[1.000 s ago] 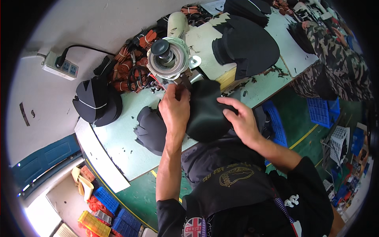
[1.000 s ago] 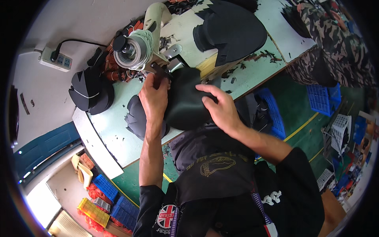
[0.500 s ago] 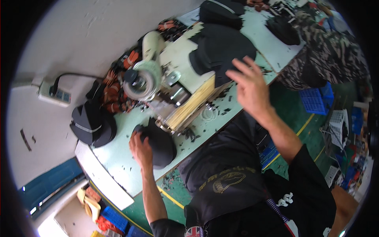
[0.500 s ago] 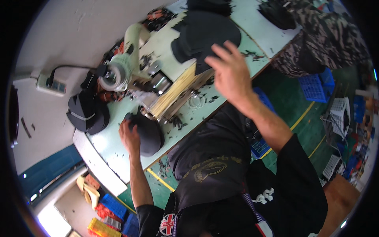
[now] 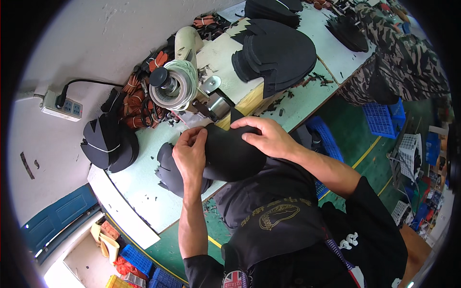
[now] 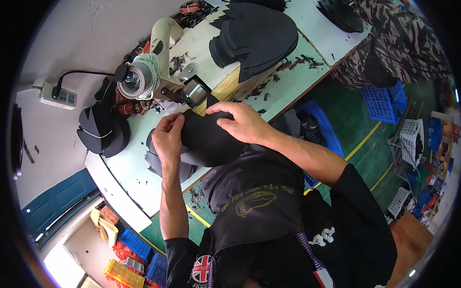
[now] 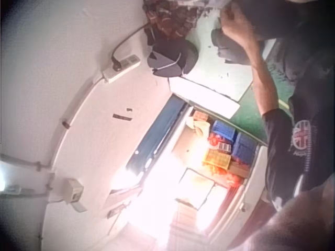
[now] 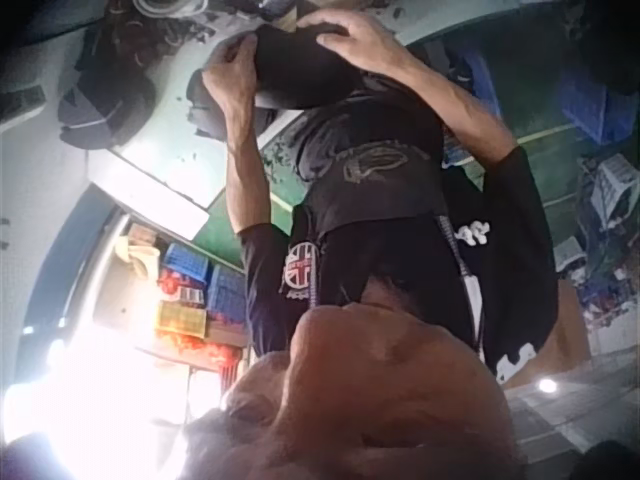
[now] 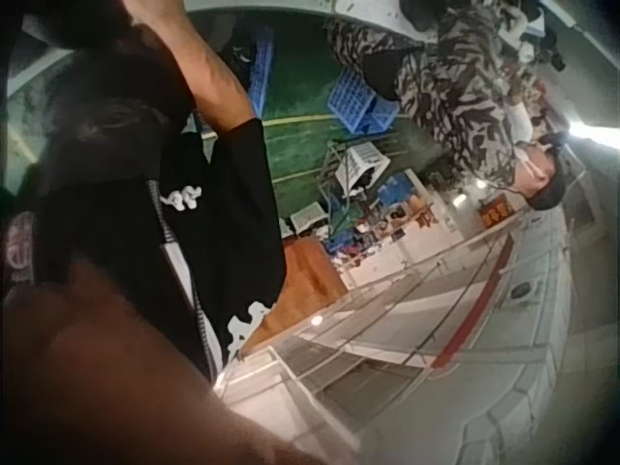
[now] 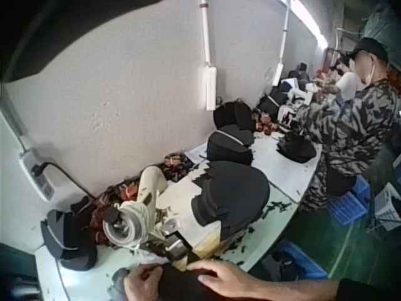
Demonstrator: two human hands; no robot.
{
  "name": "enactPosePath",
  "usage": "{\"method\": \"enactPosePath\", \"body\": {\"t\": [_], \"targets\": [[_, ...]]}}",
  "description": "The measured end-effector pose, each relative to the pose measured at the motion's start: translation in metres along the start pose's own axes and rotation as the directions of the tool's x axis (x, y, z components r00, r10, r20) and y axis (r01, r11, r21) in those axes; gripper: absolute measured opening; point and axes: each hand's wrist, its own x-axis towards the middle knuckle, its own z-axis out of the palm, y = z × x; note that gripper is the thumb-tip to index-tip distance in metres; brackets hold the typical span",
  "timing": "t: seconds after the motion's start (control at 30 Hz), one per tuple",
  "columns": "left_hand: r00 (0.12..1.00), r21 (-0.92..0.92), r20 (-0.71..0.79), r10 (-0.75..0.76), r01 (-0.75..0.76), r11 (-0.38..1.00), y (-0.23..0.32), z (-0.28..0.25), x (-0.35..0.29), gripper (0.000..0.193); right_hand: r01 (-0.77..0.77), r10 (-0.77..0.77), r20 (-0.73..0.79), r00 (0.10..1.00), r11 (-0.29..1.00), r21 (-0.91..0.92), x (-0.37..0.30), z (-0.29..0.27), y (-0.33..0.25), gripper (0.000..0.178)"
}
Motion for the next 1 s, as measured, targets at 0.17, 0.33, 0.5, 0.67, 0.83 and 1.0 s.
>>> {"method": "enactPosePath", "body": {"t": [0.17,0.33,0.5,0.67,0.83,1.0], "targets": [[0.988,0.175,-0.149,-0.051,0.077,0.981,0.019,0.005,0.003,0.025,0.066,-0.071,-0.021,0.997,0.981,-0.185,0.025,-0.004,-0.009,0.032],[0.991,0.230,-0.122,0.053,-0.023,0.973,0.018,0.019,0.017,0.024,-0.079,0.050,-0.225,0.973,0.989,-0.126,0.002,0.000,-0.014,0.035],[0.997,0.054,-0.056,0.052,-0.049,0.997,0.016,0.011,0.015,0.018,0.082,0.069,-0.355,0.932,0.916,0.393,-0.040,0.014,-0.016,0.052],[0.978,0.344,-0.013,0.207,-0.190,0.920,-0.047,-0.057,0.017,0.030,0.476,-0.523,-0.587,0.618,0.843,-0.250,-0.038,-0.049,-0.065,0.081],[0.897,0.710,0.196,0.397,-0.409,0.574,-0.106,-0.073,-0.005,0.037,0.086,-0.609,-0.260,0.749,0.479,-0.873,-0.004,-0.094,-0.040,0.048],[0.921,0.572,0.370,0.121,-0.328,0.752,-0.059,-0.089,-0.015,0.023,0.388,-0.578,-0.087,0.811,0.643,-0.660,-0.031,-0.046,-0.014,0.040]]}}
